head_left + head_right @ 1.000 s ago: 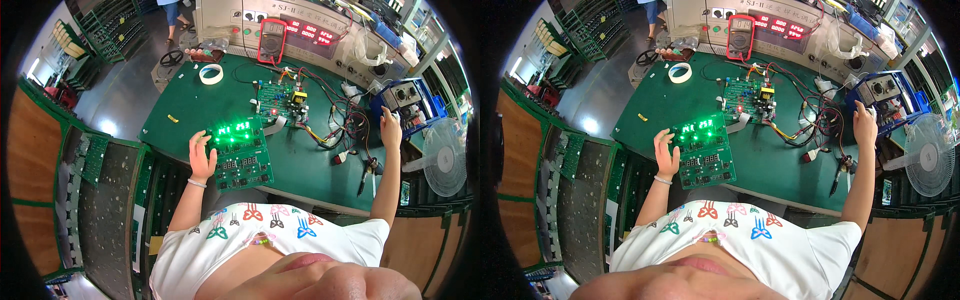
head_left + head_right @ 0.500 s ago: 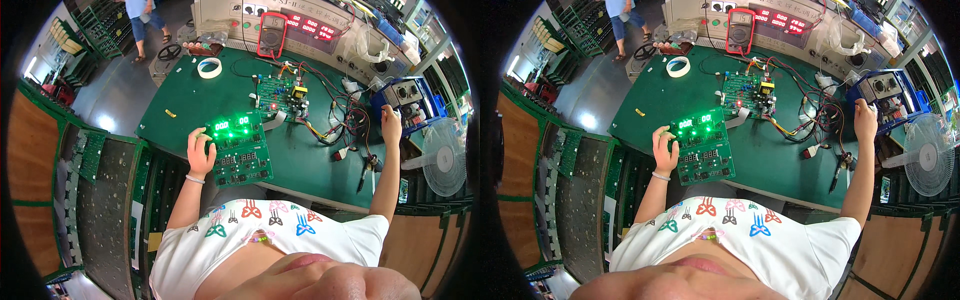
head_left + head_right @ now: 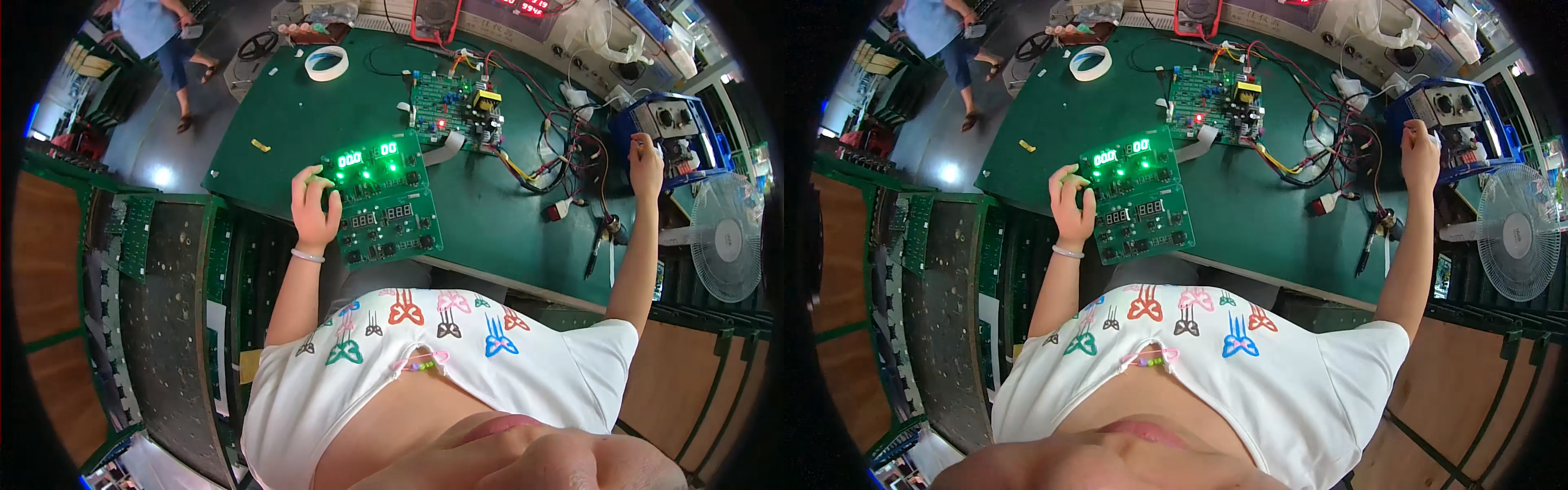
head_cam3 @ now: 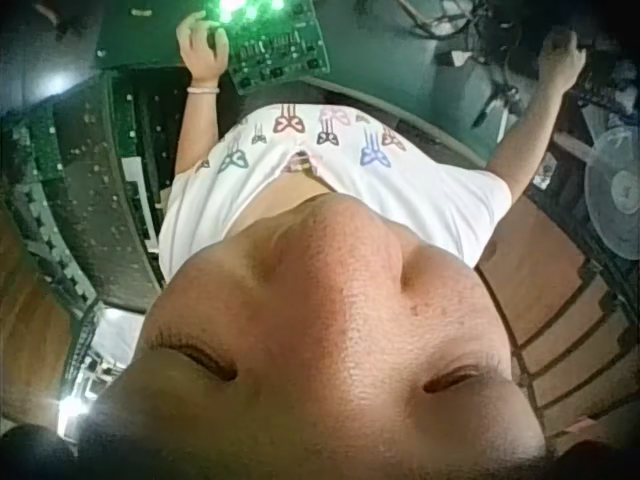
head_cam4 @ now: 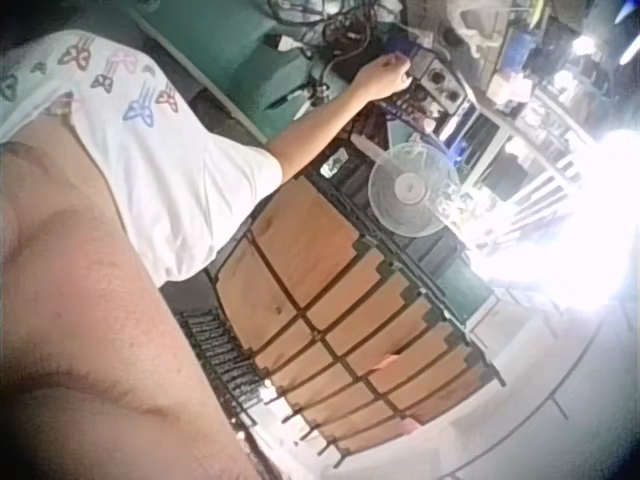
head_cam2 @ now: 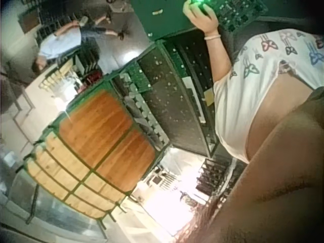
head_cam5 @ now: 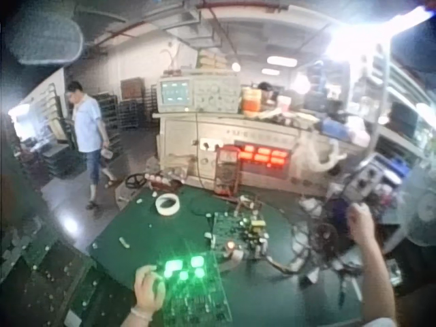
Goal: The person tests green circuit boards with digital displays by connecting them to a power source and using a screwdriver to adjust components. They repeatedly connect and disconnect the boards, observing the LED readouts to verify functionality.
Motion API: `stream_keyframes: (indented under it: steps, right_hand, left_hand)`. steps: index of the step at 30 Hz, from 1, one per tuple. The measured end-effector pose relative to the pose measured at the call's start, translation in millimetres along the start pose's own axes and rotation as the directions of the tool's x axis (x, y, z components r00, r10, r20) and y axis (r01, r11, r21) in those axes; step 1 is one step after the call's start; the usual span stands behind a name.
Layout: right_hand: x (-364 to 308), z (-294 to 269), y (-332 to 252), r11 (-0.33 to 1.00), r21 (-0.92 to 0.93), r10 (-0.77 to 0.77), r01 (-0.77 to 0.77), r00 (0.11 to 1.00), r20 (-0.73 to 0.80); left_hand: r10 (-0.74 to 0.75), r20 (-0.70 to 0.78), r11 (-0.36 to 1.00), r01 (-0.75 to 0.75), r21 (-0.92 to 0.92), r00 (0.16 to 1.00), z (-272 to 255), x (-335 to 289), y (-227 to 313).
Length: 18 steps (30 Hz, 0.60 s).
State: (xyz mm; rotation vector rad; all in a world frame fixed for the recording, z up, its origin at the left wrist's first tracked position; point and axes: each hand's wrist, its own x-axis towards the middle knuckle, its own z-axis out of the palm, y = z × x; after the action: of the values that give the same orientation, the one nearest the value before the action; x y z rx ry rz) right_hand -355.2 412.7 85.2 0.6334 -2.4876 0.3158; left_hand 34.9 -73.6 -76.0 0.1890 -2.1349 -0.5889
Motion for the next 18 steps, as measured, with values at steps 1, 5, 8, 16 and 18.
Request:
stream_keyframes:
  steps: [1,5,8,16,18]
  right_hand:
    - [-1,1,-1,1.000,-0.018,0.015,-0.016,0.999,-0.030]
    - [9,-1,-9,0.979,0.107,0.164,-0.174,0.982,0.096]
    - [32,-32,-16,0.941,0.131,0.277,-0.310,0.934,0.224]
    - [133,-70,13,0.735,-0.529,0.505,-0.425,0.863,0.007]
    - [152,-57,18,0.667,-0.631,0.565,-0.396,0.821,0.083]
  left_hand:
    - [0.005,-0.001,1.000,-0.005,0.001,1.000,-1,1,1]
    - [-0.031,0.003,0.999,0.031,0.009,1.000,-3,3,6]
    - [-0.075,0.009,0.997,0.075,-0.028,0.997,-1,0,5]
    - [-0.053,-0.001,0.998,0.052,-0.035,0.999,-2,-1,4]
    - [-0.063,-0.001,0.998,0.063,-0.017,0.998,-1,0,5]
